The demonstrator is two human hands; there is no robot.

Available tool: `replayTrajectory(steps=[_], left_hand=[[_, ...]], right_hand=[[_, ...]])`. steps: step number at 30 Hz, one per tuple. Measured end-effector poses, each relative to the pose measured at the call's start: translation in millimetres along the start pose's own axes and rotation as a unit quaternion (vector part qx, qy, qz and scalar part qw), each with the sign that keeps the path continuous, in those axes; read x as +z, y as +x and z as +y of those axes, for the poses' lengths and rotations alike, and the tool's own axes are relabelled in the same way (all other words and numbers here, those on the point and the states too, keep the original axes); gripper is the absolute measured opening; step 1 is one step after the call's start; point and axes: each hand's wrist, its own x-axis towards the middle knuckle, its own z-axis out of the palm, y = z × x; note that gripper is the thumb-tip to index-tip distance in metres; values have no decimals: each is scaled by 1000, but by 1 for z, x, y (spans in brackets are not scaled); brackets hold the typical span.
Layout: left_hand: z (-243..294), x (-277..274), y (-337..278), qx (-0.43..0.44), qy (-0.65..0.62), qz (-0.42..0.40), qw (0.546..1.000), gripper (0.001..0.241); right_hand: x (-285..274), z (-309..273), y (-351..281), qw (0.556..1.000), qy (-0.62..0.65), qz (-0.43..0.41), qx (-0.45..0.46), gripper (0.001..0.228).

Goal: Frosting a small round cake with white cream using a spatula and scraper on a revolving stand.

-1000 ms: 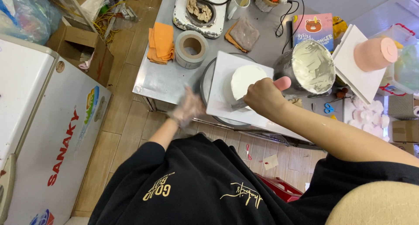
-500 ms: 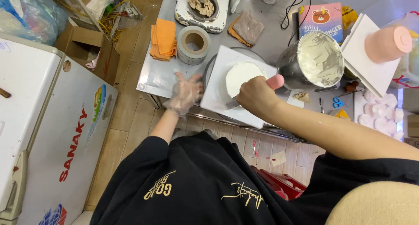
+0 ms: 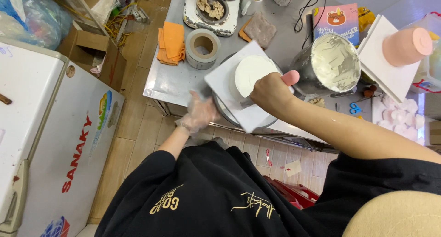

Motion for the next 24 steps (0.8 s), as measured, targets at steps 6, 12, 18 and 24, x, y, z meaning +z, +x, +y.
replayTrajectory(steps=[6, 12, 18, 24], left_hand=[[28, -8, 7, 129, -9, -101, 986, 108], [-10, 26, 4, -59, 83, 250, 963, 117], [40, -59, 19, 178, -1, -43, 983, 108], [0, 16, 0, -9, 239, 170, 956, 118]], right_hand=[[25, 5, -7, 999, -1, 22, 37, 17], [22, 4, -17, 998, 13, 26, 49, 17], [30, -14, -22, 999, 14, 21, 37, 21], [2, -23, -27, 999, 43, 7, 29, 18]])
